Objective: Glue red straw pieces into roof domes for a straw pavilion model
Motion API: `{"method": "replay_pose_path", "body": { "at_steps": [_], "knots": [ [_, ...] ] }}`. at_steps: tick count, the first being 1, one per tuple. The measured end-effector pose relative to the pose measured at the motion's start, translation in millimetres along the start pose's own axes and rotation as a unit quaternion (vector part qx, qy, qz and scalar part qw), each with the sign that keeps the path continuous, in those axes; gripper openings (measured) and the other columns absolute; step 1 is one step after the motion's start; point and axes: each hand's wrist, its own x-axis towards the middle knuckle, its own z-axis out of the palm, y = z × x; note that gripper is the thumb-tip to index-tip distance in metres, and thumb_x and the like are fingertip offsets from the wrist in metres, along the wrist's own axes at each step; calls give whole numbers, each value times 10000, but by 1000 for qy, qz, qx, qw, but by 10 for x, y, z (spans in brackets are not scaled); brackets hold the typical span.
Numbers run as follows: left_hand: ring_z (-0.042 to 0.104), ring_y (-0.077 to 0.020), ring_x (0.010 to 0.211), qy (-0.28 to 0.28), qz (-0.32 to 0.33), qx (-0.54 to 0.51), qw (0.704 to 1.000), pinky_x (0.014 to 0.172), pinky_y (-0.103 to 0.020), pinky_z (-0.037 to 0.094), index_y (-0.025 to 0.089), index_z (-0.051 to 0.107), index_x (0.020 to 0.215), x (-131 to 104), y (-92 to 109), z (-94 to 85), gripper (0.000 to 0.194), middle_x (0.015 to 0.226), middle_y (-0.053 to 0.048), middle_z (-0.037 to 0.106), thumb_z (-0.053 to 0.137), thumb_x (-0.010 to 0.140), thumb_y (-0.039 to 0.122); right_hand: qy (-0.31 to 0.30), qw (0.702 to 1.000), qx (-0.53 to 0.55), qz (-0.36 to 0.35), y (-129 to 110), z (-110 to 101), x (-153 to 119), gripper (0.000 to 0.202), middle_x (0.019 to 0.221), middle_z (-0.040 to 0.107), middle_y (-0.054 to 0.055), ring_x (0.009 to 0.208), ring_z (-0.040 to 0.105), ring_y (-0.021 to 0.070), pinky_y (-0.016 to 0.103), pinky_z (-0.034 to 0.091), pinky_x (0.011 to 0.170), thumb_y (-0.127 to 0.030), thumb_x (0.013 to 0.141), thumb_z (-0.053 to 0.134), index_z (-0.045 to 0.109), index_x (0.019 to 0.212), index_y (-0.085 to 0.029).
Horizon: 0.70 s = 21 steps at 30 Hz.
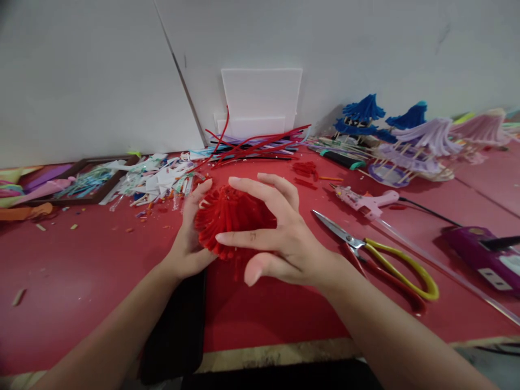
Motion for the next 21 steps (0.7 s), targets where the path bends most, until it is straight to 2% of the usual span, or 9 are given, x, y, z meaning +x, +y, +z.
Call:
{"method": "replay_pose_path", "body": {
  "at_steps": [2, 4, 6, 7, 9, 11, 13, 17, 21],
  "knots": [
    [480, -280, 1299, 5, -1, 3, 1000, 1082, -439, 422, 320, 183, 1499, 8, 11, 13, 848, 1480, -104, 357, 686, 817, 304, 57, 997, 36, 43, 1, 3, -9, 484, 1333, 556, 37, 1245, 495, 277, 564, 341, 1101, -557, 970, 304, 727, 1047, -337],
    [514, -281, 1261, 13, 7, 24, 1000, 1056, -431, 448, 289, 210, 1492, 11, 17, 27, 851, 1451, -122, 393, 704, 799, 324, 167, 976, 77, 117, 20, 17, -24, 300, 1135, 659, 41, 1089, 595, 231, 490, 444, 1016, -422, 970, 445, 698, 1103, -328],
    [529, -284, 1242, 32, 32, 57, 997, 1041, -426, 462, 256, 248, 1475, 11, 22, 41, 844, 1414, -134, 434, 721, 780, 322, 259, 943, 123, 173, 43, 33, -32, 256, 997, 682, 20, 964, 632, 194, 404, 511, 903, -341, 940, 539, 661, 1165, -336],
    [522, -288, 1252, 44, 46, 74, 995, 1044, -428, 458, 245, 260, 1467, 9, 23, 47, 836, 1407, -139, 441, 723, 775, 312, 268, 936, 143, 181, 49, 38, -29, 280, 982, 679, 13, 937, 634, 185, 383, 519, 872, -347, 927, 564, 642, 1196, -339],
    [488, -301, 1292, 61, 62, 105, 991, 1067, -448, 436, 233, 255, 1464, 1, 25, 56, 828, 1426, -151, 421, 714, 778, 296, 213, 951, 151, 166, 39, 33, -7, 386, 1035, 674, 20, 979, 620, 194, 389, 504, 897, -423, 894, 606, 593, 1269, -335],
    [457, -314, 1322, 64, 65, 137, 986, 1092, -483, 402, 238, 222, 1474, -14, 22, 60, 850, 1444, -159, 400, 707, 781, 315, 125, 978, 113, 121, 2, 11, 23, 514, 1129, 666, 45, 1072, 585, 221, 426, 460, 978, -513, 843, 635, 563, 1312, -315],
    [434, -330, 1339, 59, 62, 169, 982, 1107, -521, 368, 249, 188, 1485, -32, 19, 62, 885, 1452, -162, 393, 708, 776, 348, 68, 992, 78, 74, -41, -20, 46, 558, 1183, 667, 60, 1120, 561, 236, 440, 437, 1017, -527, 827, 636, 546, 1331, -306],
    [454, -331, 1325, 58, 65, 220, 972, 1135, -561, 300, 271, 183, 1491, -55, 25, 69, 880, 1413, -151, 452, 703, 783, 335, 46, 994, 89, 52, -84, -81, 38, 518, 1174, 688, 40, 1159, 543, 233, 410, 455, 1017, -399, 856, 656, 527, 1349, -310],
    [546, -281, 1227, 59, 111, 262, 957, 1160, -511, 265, 275, 223, 1490, -59, 40, 58, 893, 1320, -108, 544, 725, 752, 263, -4, 995, 74, 63, -87, -132, 42, 559, 1189, 684, 51, 1217, 521, 239, 393, 453, 1034, -504, 856, 608, 523, 1357, -272]
  ]
}}
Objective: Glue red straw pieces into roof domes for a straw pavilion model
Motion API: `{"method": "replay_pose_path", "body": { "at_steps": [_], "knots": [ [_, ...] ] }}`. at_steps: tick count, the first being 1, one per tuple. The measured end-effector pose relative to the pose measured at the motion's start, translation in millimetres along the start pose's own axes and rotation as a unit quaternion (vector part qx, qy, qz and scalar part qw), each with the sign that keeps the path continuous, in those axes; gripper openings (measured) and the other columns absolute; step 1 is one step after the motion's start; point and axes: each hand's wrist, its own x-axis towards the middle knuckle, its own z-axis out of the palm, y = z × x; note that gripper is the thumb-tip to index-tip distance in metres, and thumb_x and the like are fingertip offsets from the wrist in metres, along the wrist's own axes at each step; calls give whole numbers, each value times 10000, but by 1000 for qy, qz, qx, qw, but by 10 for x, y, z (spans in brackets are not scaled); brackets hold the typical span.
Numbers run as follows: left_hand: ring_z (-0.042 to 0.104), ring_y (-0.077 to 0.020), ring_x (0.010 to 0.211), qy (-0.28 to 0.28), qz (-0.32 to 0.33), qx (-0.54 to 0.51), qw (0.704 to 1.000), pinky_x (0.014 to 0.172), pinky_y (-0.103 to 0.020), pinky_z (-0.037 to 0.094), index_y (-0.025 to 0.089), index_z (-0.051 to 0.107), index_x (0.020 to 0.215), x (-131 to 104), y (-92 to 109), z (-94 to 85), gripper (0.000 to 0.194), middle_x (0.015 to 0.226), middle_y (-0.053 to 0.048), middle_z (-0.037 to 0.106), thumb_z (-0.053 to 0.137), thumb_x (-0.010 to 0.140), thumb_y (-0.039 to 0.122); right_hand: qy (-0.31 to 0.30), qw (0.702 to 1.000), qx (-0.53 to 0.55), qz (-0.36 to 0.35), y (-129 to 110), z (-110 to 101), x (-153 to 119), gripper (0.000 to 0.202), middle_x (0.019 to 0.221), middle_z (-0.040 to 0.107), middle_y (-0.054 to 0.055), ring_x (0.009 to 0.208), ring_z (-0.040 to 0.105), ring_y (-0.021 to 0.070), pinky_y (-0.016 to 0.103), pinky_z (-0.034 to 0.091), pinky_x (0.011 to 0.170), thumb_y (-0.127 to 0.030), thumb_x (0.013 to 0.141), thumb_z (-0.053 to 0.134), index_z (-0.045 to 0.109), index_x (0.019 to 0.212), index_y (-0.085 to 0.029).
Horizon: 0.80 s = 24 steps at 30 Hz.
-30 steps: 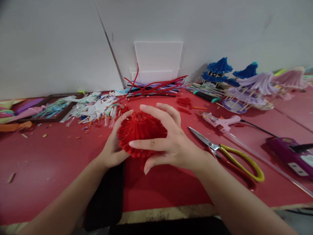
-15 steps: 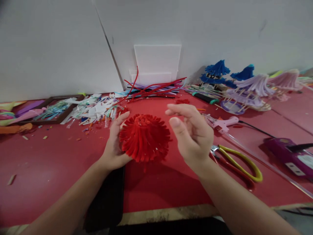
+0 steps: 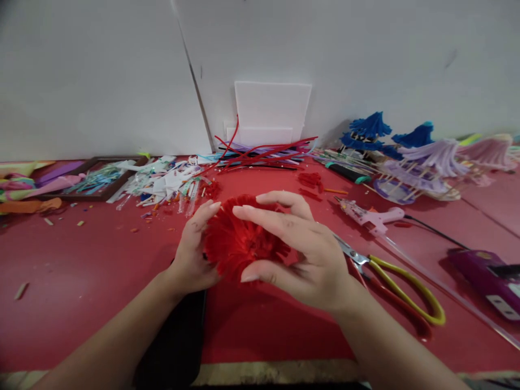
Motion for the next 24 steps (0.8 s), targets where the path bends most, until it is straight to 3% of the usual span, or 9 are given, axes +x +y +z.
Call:
{"method": "replay_pose_path", "body": {
  "at_steps": [3, 9, 13, 16, 18, 21, 22, 24],
  "knots": [
    [556, -273, 1204, 3, 21, 9, 1000, 1162, -471, 268, 255, 237, 1499, 10, -1, -15, 913, 1289, -104, 566, 734, 732, 248, -22, 998, -31, -41, -4, -15, 36, 512, 1211, 690, 55, 1224, 543, 235, 428, 419, 1079, -515, 889, 553, 525, 1336, -266],
    [598, -262, 1131, -8, 29, 30, 999, 1120, -461, 311, 268, 225, 1497, 48, 25, -30, 837, 1233, -100, 609, 686, 799, 310, 17, 997, -36, -65, 15, -5, 50, 256, 1080, 750, 16, 1128, 619, 237, 482, 473, 1019, -340, 882, 636, 627, 1136, -313],
    [596, -266, 1144, -7, -3, 38, 999, 1125, -476, 306, 272, 206, 1494, 26, 32, -30, 817, 1266, -107, 600, 662, 817, 311, 12, 998, -25, -54, -19, 7, 89, 209, 1059, 756, 19, 1134, 621, 228, 453, 496, 1000, -260, 872, 652, 655, 1078, -293],
    [549, -299, 1220, 7, -53, 26, 998, 1128, -507, 310, 279, 197, 1488, -15, 2, 0, 841, 1344, -123, 547, 680, 800, 320, 11, 1000, -9, -9, 7, -6, 215, 219, 1065, 752, 27, 1114, 636, 206, 387, 529, 960, -335, 916, 588, 662, 1114, -276],
    [513, -322, 1260, 26, -85, 3, 996, 1110, -521, 342, 271, 201, 1479, -36, -30, 28, 826, 1377, -143, 506, 672, 802, 335, 44, 998, -8, 54, 135, -24, 367, 254, 1062, 749, 32, 1048, 668, 189, 336, 560, 884, -386, 950, 515, 676, 1105, -265],
    [461, -339, 1309, 30, -129, -31, 991, 1089, -527, 378, 239, 206, 1465, -53, -70, 59, 796, 1413, -172, 448, 662, 821, 345, 94, 981, -62, 161, 550, -24, 696, 262, 978, 761, 33, 886, 710, 173, 298, 575, 772, -384, 954, 495, 700, 1026, -237],
    [452, -340, 1317, 30, -143, -42, 988, 1087, -528, 381, 228, 198, 1463, -55, -77, 64, 799, 1418, -181, 434, 663, 823, 337, 61, 973, -103, 196, 733, -7, 822, 261, 981, 759, 41, 878, 711, 175, 300, 571, 780, -367, 950, 504, 691, 1048, -215],
    [439, -343, 1324, 27, -160, -60, 985, 1092, -538, 373, 223, 186, 1459, -58, -80, 65, 814, 1421, -189, 419, 673, 814, 318, -70, 940, -221, 252, 1115, 63, 1075, 275, 1055, 743, 68, 920, 702, 177, 304, 556, 819, -303, 958, 480, 661, 1117, -169]
  ]
}}
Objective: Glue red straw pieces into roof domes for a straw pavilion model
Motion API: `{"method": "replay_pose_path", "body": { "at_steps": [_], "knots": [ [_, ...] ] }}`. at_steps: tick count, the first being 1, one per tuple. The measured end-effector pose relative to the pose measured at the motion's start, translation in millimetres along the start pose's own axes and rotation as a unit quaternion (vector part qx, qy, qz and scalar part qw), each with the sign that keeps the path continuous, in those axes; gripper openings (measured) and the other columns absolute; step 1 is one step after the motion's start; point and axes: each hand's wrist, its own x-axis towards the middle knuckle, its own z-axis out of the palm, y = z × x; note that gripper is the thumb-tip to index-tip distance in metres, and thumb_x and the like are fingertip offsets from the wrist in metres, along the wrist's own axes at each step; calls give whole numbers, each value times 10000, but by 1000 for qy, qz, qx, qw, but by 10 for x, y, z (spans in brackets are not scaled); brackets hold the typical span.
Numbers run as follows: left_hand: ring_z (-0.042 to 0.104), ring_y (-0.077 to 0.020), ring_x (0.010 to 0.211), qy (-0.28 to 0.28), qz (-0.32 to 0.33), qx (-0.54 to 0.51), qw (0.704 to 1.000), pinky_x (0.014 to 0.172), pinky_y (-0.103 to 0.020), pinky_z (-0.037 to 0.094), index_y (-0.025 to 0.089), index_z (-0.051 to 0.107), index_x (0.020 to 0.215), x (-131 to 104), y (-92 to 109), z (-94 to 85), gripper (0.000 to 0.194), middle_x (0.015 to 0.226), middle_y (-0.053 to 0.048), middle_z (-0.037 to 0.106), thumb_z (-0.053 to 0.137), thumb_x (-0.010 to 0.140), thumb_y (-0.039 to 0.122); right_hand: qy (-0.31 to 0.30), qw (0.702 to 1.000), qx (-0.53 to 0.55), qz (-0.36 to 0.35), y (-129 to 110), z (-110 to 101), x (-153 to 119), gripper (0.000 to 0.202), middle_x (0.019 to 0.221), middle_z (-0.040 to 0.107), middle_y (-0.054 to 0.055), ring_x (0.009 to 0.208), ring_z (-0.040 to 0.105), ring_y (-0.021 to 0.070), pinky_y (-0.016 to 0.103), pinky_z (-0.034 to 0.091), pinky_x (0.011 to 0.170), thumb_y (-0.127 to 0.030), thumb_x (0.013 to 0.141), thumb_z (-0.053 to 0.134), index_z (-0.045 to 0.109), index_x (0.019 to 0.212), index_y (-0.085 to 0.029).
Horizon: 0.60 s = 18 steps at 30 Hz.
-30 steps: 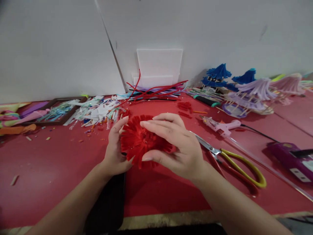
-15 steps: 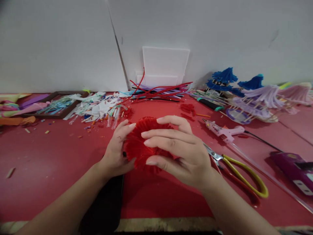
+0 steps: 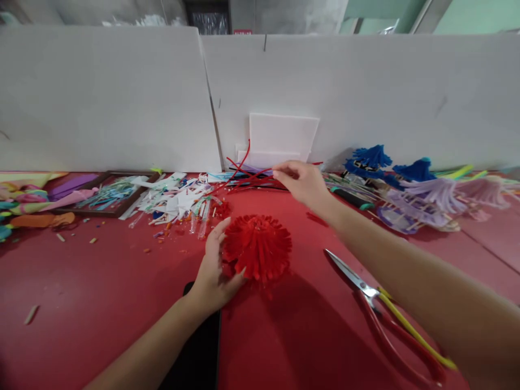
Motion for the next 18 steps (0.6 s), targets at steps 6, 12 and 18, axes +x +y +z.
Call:
{"method": "replay_pose_path", "body": {
  "at_steps": [6, 12, 18],
  "knots": [
    [436, -349, 1324, -29, 3, -46, 999, 1108, -557, 341, 264, 192, 1460, 5, 61, -26, 752, 1424, -173, 417, 609, 835, 234, -123, 983, -119, -66, 164, 572, 868, 230, 1147, 673, 81, 1055, 634, 205, 419, 505, 943, -294, 926, 574, 646, 1093, -155],
    [411, -346, 1345, -37, 15, -76, 996, 1131, -571, 314, 331, 158, 1464, 20, 93, -31, 807, 1446, -136, 399, 633, 819, 237, -186, 951, -215, -124, 48, 1008, 1106, 332, 1232, 594, 87, 1045, 612, 207, 427, 536, 883, -359, 930, 568, 570, 1209, -180],
    [440, -349, 1329, -33, -17, -142, 989, 1076, -548, 405, 298, 142, 1456, -13, 40, 20, 824, 1409, -171, 420, 657, 814, 252, -229, 922, -259, -177, 23, 943, 1133, 333, 1233, 593, 88, 1050, 610, 208, 427, 535, 886, -359, 928, 571, 571, 1207, -178]
  ]
}}
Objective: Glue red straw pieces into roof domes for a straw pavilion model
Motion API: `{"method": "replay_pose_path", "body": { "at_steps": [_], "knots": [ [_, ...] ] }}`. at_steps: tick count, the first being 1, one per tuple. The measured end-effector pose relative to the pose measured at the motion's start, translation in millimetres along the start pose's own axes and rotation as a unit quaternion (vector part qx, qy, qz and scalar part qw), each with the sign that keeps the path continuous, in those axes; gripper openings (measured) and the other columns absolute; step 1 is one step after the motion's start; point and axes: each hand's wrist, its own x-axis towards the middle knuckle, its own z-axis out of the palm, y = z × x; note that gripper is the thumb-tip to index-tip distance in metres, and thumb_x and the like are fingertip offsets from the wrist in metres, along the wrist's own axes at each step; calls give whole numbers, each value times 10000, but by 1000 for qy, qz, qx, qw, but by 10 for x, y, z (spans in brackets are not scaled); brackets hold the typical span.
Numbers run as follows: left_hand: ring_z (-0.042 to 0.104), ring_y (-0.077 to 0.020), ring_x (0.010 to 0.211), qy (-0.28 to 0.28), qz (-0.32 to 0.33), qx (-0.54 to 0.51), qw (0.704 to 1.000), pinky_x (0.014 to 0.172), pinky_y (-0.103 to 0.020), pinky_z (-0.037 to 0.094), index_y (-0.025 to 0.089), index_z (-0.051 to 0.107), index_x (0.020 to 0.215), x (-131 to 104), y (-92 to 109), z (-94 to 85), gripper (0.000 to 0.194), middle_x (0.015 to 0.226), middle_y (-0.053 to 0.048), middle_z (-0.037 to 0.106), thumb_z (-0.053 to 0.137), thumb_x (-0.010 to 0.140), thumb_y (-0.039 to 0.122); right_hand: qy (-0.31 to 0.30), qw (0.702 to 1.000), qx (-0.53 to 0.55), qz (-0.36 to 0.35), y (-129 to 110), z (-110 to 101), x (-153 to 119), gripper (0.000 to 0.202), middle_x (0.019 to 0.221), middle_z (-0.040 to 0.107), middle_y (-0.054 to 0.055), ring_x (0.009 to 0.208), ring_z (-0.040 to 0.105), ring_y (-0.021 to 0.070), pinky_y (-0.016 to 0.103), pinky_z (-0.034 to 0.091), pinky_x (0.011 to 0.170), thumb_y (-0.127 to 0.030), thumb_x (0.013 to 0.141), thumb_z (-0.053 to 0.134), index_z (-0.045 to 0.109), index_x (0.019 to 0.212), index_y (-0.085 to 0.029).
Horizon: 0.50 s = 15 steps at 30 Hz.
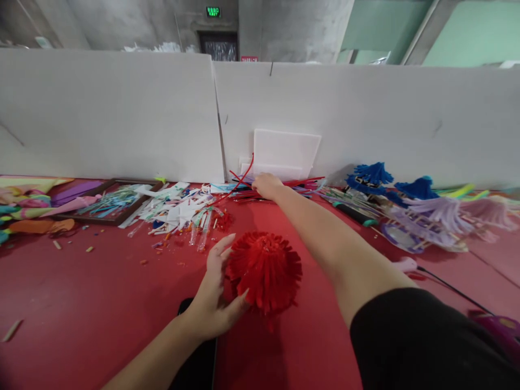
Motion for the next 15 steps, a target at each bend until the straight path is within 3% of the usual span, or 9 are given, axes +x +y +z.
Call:
{"method": "replay_pose_path", "body": {
  "at_steps": [8, 12, 15],
  "knots": [
    [548, -320, 1249, 35, -69, -116, 990, 1028, -508, 473, 295, 109, 1428, -2, 16, 38, 829, 1349, -182, 494, 679, 832, 381, -18, 999, -46, 16, -93, 138, -139, 339, 1229, 594, 86, 1043, 613, 208, 427, 538, 878, -359, 928, 571, 567, 1213, -177],
    [633, -269, 1130, 85, -126, -209, 966, 956, -429, 526, 315, 141, 1411, 74, 57, 15, 881, 1282, -134, 566, 741, 775, 424, 4, 999, -37, 35, -104, 98, -220, 336, 1230, 594, 88, 1043, 612, 207, 425, 538, 880, -359, 928, 571, 569, 1210, -176],
    [676, -200, 999, 153, -193, -251, 936, 883, -333, 545, 329, 242, 1366, 125, 87, -22, 873, 1131, -51, 651, 808, 705, 394, 36, 998, -21, 44, -64, -32, -293, 340, 1238, 590, 92, 1053, 609, 211, 429, 534, 887, -359, 927, 573, 568, 1213, -174]
  ]
}}
